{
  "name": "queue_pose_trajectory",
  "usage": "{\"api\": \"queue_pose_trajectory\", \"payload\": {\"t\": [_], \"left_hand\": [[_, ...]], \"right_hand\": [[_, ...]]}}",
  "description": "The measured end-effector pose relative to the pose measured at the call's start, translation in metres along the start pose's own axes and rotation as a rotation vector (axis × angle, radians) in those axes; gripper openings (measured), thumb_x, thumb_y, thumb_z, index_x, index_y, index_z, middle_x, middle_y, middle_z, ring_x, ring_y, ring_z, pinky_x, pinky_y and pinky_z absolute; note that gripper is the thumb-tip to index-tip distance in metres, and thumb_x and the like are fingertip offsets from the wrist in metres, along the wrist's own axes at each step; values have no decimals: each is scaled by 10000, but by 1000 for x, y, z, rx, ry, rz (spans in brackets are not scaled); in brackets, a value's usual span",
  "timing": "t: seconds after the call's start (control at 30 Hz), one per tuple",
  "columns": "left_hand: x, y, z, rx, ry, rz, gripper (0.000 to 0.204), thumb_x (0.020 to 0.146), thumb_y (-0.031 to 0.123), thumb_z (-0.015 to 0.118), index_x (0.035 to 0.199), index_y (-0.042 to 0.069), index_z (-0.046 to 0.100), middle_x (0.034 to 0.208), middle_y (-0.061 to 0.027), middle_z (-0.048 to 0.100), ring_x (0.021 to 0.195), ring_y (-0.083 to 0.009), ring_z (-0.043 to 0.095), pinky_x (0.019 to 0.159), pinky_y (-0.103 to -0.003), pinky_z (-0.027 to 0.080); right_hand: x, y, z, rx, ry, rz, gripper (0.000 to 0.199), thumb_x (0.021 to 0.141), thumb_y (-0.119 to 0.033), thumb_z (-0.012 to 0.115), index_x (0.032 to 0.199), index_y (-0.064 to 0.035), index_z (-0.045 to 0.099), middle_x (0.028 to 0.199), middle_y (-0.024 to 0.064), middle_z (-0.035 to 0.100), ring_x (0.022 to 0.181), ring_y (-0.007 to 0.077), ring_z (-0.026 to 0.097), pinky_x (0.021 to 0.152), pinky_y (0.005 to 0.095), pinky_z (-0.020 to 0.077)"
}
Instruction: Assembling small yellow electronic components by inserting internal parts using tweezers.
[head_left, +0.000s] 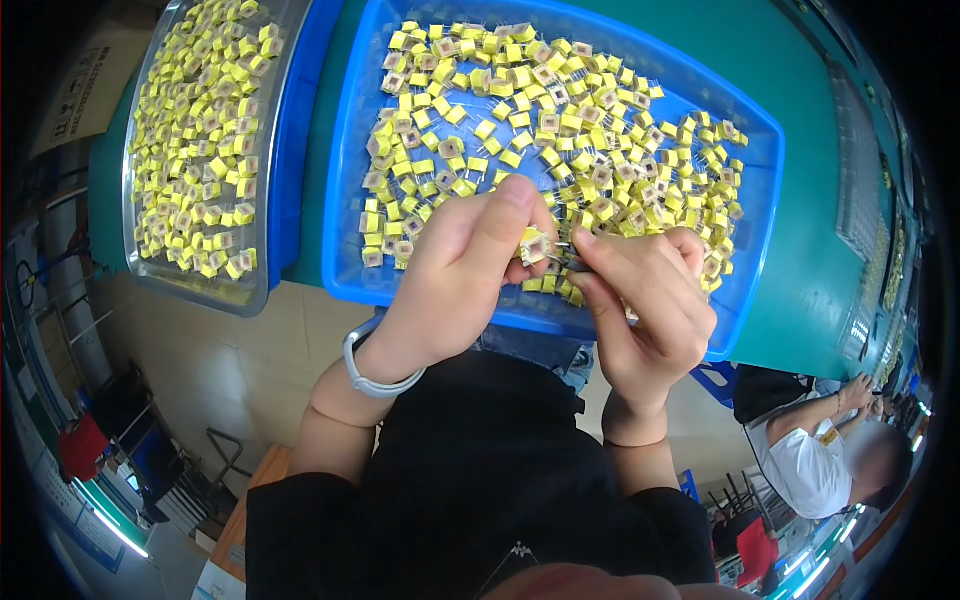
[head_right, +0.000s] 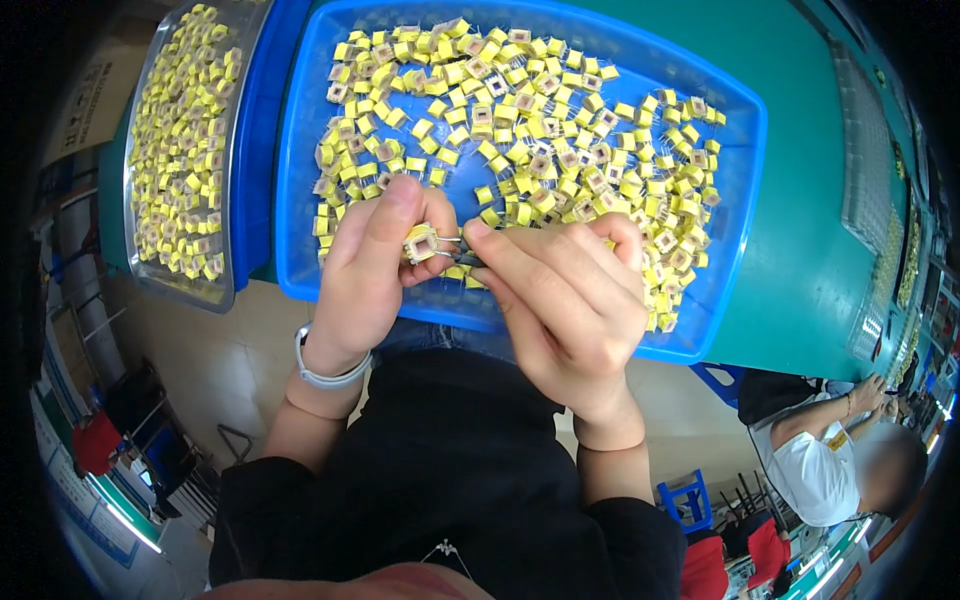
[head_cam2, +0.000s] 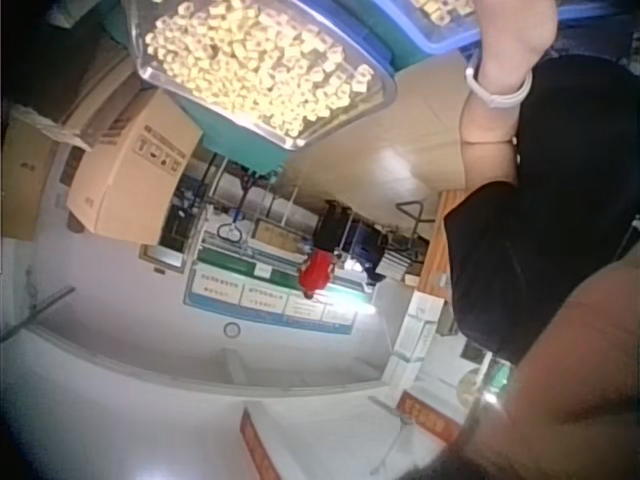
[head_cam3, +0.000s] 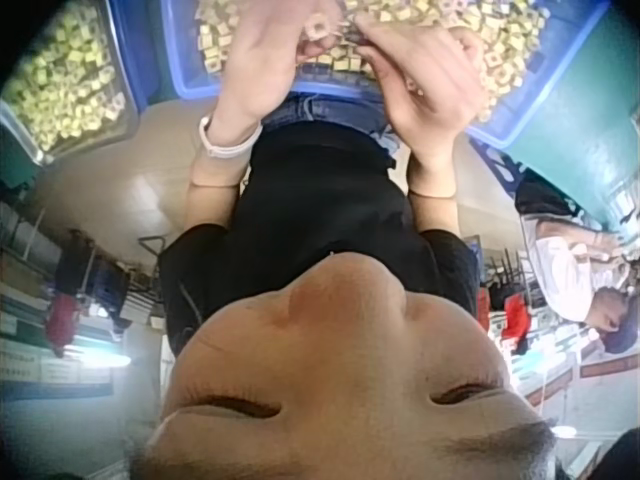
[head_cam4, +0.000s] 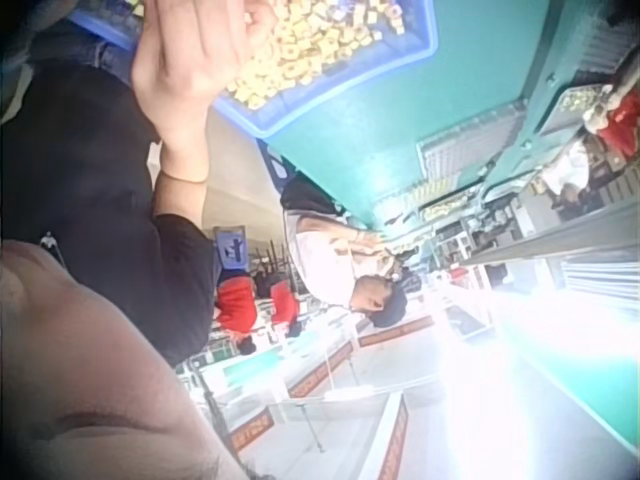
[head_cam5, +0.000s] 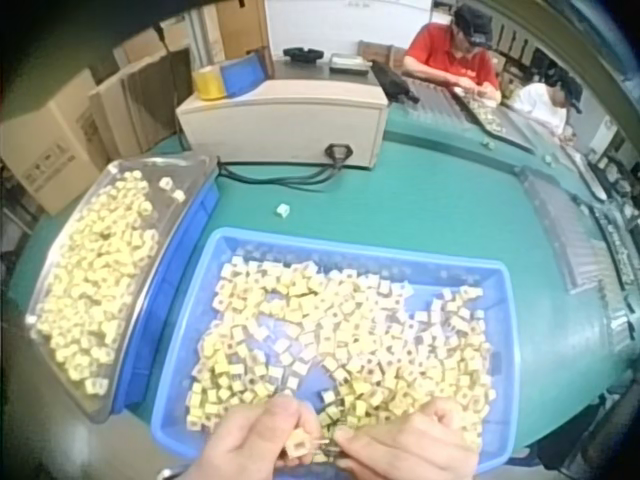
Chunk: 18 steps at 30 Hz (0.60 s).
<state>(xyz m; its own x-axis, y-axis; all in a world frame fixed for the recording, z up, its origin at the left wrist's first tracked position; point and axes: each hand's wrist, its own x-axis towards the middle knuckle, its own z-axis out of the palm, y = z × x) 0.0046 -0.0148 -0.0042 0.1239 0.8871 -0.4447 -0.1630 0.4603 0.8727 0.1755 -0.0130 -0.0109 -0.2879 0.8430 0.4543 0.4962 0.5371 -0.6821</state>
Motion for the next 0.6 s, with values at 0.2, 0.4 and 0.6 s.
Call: {"api": "queue_pose_trajectory", "payload": {"t": [0.2, 0.4, 0.6], "left_hand": [[1, 1, -3, 20, -34, -10, 617, 1066, 483, 325, 676, 56, 540, 619, 12, 486, 573, -42, 408, 516, -202, 284], [1, 3, -2, 16, -22, -23, 630, 1066, 477, 329, 633, 60, 516, 576, 13, 464, 544, -49, 395, 500, -214, 277], [2, 4, -4, 43, -57, -55, 624, 1070, 472, 297, 666, 56, 527, 620, -5, 497, 556, -59, 407, 507, -214, 281]], "right_hand": [[-1, 0, -1, -17, -21, -22, 319, 694, -3, 776, 1009, -50, 752, 843, 28, 699, 686, 148, 615, 696, 301, 360], [-1, 0, -1, -12, -13, -17, 327, 695, -4, 774, 1017, -52, 750, 846, 27, 698, 689, 146, 616, 701, 303, 357], [-1, 1, -1, -14, -23, -26, 326, 699, 9, 768, 1021, -35, 744, 853, 41, 705, 696, 160, 628, 707, 304, 363]]}}
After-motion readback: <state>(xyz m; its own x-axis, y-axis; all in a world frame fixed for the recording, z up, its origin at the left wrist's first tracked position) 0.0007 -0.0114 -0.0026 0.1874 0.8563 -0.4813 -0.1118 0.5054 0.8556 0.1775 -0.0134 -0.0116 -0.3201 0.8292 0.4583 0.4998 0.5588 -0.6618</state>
